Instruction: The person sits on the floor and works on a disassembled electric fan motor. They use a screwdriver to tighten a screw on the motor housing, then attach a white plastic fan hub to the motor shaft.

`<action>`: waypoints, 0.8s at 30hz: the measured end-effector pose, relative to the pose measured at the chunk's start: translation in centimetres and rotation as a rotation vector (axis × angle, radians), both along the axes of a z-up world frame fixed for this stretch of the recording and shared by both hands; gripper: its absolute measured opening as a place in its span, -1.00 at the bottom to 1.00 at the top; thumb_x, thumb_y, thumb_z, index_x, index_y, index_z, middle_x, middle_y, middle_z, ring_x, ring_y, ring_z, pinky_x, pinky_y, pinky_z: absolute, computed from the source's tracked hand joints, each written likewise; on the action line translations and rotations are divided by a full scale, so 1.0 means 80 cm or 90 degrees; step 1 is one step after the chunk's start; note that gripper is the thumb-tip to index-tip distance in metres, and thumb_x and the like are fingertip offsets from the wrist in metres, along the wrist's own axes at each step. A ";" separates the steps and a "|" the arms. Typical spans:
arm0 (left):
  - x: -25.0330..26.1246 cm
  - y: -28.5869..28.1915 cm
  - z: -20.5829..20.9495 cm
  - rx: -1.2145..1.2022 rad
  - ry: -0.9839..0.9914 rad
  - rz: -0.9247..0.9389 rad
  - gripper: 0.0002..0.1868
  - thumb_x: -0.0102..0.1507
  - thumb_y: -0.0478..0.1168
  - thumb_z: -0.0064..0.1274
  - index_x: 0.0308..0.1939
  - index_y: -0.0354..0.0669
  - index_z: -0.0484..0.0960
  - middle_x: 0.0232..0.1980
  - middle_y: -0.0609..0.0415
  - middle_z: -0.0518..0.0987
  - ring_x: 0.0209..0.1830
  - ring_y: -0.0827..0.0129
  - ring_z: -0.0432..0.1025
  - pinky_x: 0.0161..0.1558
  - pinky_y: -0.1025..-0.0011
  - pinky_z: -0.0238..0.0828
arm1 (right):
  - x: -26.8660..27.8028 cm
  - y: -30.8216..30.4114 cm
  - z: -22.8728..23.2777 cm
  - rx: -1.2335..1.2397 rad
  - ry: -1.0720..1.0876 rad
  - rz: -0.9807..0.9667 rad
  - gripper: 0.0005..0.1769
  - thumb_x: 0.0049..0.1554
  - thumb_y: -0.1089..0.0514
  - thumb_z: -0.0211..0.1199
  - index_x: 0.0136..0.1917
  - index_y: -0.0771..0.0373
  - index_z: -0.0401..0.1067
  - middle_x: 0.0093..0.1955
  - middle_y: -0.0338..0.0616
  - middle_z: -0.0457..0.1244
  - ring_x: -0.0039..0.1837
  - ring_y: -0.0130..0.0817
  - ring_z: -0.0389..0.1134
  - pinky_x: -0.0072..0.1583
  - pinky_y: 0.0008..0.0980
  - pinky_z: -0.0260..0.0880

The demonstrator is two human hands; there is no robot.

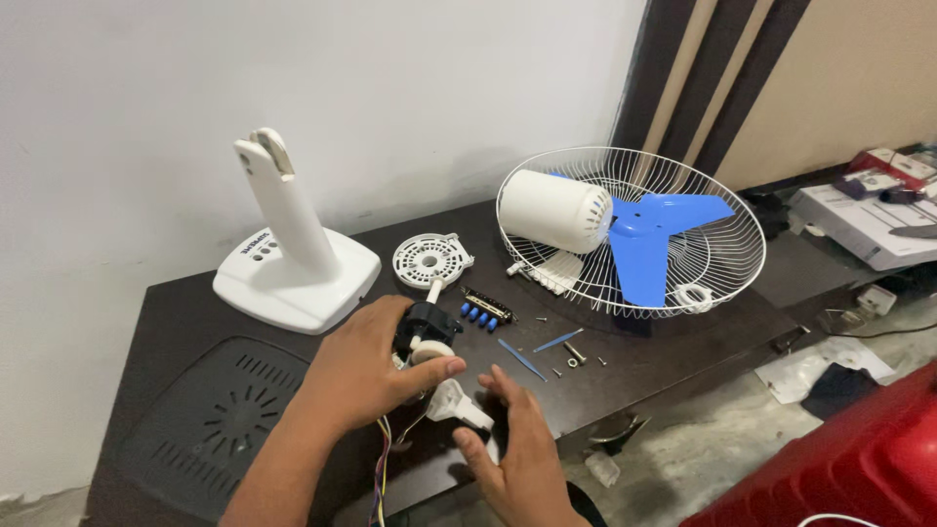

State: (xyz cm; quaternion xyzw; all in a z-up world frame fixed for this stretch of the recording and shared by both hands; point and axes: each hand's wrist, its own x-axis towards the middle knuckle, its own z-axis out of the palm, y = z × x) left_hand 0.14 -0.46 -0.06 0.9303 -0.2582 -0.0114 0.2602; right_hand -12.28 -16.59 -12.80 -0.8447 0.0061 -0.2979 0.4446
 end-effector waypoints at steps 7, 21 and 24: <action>0.002 -0.003 -0.002 0.007 0.011 0.019 0.00 -0.07 0.48 0.21 0.20 -0.16 0.49 0.19 -0.08 0.56 0.23 0.09 0.46 0.20 0.18 0.39 | -0.023 -0.081 -0.018 -0.032 0.019 -0.207 -0.52 0.14 0.03 0.29 0.27 0.26 0.39 0.16 -0.06 0.35 0.18 -0.14 0.39 0.21 -0.22 0.40; -0.014 0.001 0.012 0.010 0.025 0.019 -0.13 -0.02 0.43 0.19 0.14 -0.10 0.51 0.11 -0.02 0.56 0.18 0.09 0.47 0.11 0.13 0.42 | -0.017 -0.073 -0.015 -0.296 0.007 -0.271 -0.54 0.14 0.17 0.15 0.32 0.20 0.44 0.23 -0.05 0.24 0.29 -0.03 0.20 0.32 -0.08 0.22; -0.015 0.003 0.004 -0.023 -0.012 0.001 -0.17 0.05 0.41 0.14 0.14 -0.14 0.51 0.07 -0.05 0.57 0.16 0.04 0.46 0.11 0.11 0.40 | -0.019 -0.074 -0.021 -0.317 0.002 -0.276 -0.52 0.10 0.18 0.17 0.31 0.18 0.45 0.23 -0.04 0.24 0.28 -0.01 0.20 0.31 -0.04 0.21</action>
